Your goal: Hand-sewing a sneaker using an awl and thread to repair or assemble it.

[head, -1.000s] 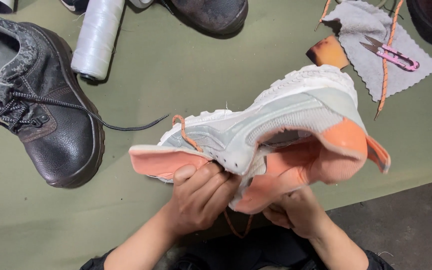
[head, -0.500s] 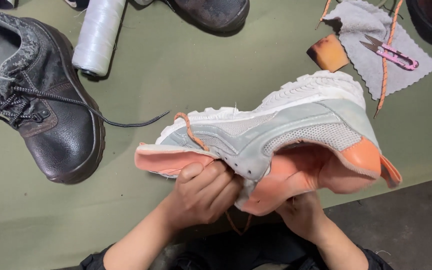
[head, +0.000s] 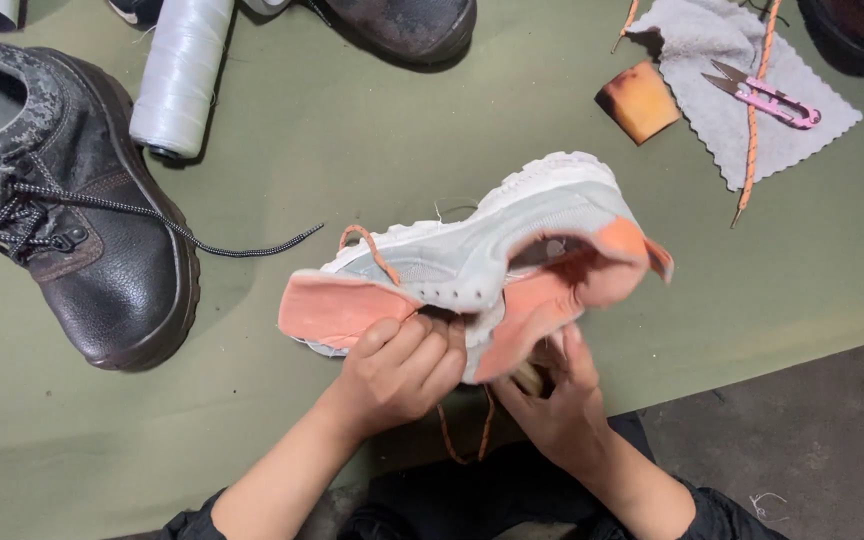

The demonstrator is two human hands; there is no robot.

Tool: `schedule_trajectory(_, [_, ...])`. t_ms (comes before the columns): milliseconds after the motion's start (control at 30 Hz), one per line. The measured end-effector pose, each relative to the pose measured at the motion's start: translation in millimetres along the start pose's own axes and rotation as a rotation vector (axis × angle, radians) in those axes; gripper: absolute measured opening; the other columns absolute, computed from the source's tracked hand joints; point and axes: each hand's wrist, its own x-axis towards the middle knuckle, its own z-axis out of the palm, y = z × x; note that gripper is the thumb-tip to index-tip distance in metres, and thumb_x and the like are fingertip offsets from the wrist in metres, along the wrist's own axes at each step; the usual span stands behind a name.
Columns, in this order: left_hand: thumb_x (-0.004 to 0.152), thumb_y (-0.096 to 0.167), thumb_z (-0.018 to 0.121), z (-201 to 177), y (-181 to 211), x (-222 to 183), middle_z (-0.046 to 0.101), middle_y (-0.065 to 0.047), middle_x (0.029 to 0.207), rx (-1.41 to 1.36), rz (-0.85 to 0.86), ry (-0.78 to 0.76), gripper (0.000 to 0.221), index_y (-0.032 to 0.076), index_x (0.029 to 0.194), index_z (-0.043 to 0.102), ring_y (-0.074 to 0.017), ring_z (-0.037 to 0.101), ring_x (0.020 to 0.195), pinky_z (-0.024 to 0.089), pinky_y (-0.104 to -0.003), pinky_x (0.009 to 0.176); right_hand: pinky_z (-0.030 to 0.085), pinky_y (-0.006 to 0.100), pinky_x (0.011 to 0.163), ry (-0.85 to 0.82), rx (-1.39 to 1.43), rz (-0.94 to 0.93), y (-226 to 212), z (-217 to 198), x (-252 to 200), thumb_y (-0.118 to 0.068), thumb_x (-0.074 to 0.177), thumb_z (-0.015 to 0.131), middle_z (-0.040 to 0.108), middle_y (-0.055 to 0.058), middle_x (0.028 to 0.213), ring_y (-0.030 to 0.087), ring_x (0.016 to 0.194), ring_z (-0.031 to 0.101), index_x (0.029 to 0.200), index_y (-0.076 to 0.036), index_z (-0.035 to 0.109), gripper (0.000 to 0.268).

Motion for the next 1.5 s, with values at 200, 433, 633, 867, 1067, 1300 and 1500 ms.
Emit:
schedule_trajectory(200, [0.102, 0.011, 0.045, -4, 1, -10, 0.063, -0.001, 0.084, 0.038, 0.040, -0.043, 0.023, 0.013, 0.090, 0.064, -0.0131, 0.062, 0.077, 0.032, -0.024, 0.070, 0.061, 0.035, 0.074, -0.147, -0.416, -0.179, -16, -16, 20, -0.008, 0.093, 0.082, 0.068, 0.009, 0.128, 0.024, 0.096, 0.075, 0.138, -0.002, 0.043, 0.059])
schedule_trajectory(433, [0.103, 0.010, 0.044, -40, 7, 0, 0.064, -0.003, 0.095, 0.134, -0.032, -0.284, 0.022, 0.011, 0.102, 0.065, -0.0160, 0.061, 0.089, 0.042, -0.031, 0.073, 0.048, 0.038, 0.056, -0.078, -0.545, -0.181, -2, -9, -7, -0.018, 0.098, 0.075, 0.066, 0.002, 0.095, 0.024, 0.066, 0.061, 0.132, -0.012, 0.049, 0.044])
schedule_trajectory(633, [0.101, -0.005, 0.044, -68, 8, 14, 0.066, -0.009, 0.108, -0.162, -0.193, -0.407, 0.025, 0.000, 0.117, 0.062, -0.0235, 0.062, 0.097, 0.045, -0.039, 0.081, 0.045, 0.036, 0.054, -0.030, -0.675, -0.172, 1, -5, -18, -0.018, 0.098, 0.074, 0.055, -0.005, 0.075, 0.024, 0.057, 0.054, 0.130, -0.021, 0.051, 0.040])
schedule_trajectory(867, [0.083, -0.012, 0.052, -60, 17, 15, 0.049, 0.000, 0.066, -0.080, -0.291, -0.494, 0.027, 0.015, 0.079, 0.053, -0.0197, 0.052, 0.062, 0.045, -0.035, 0.066, 0.036, 0.034, 0.048, -0.032, -0.799, -0.310, 3, -3, -11, -0.017, 0.095, 0.070, 0.052, 0.000, 0.077, 0.021, 0.053, 0.044, 0.120, -0.022, 0.063, 0.026])
schedule_trajectory(1067, [0.065, -0.003, 0.060, -39, 30, 11, 0.048, 0.002, 0.057, 0.187, -0.296, -0.602, 0.025, 0.021, 0.069, 0.053, -0.0189, 0.050, 0.049, 0.042, -0.036, 0.050, 0.033, 0.035, 0.044, -0.053, -0.736, -0.378, 6, -4, -10, -0.002, 0.095, 0.066, 0.050, 0.003, 0.076, 0.023, 0.052, 0.041, 0.124, -0.017, 0.057, 0.034])
schedule_trajectory(1300, [0.065, -0.004, 0.061, -29, 44, 19, 0.047, 0.000, 0.056, 0.409, -0.245, -0.695, 0.030, 0.024, 0.058, 0.052, -0.0172, 0.044, 0.048, 0.033, -0.033, 0.054, 0.037, 0.036, 0.043, -0.022, -0.716, -0.442, 13, -2, -16, -0.010, 0.096, 0.069, 0.053, 0.006, 0.079, 0.023, 0.056, 0.048, 0.124, -0.020, 0.062, 0.031])
schedule_trajectory(1500, [0.051, 0.005, 0.065, -32, 33, 16, 0.052, 0.003, 0.052, 0.394, -0.207, -0.726, 0.027, 0.029, 0.054, 0.054, -0.0161, 0.050, 0.045, 0.035, -0.030, 0.049, 0.045, 0.036, 0.050, -0.004, -0.700, -0.508, 12, -3, -13, -0.016, 0.098, 0.071, 0.054, 0.005, 0.079, 0.022, 0.060, 0.052, 0.130, -0.021, 0.058, 0.035])
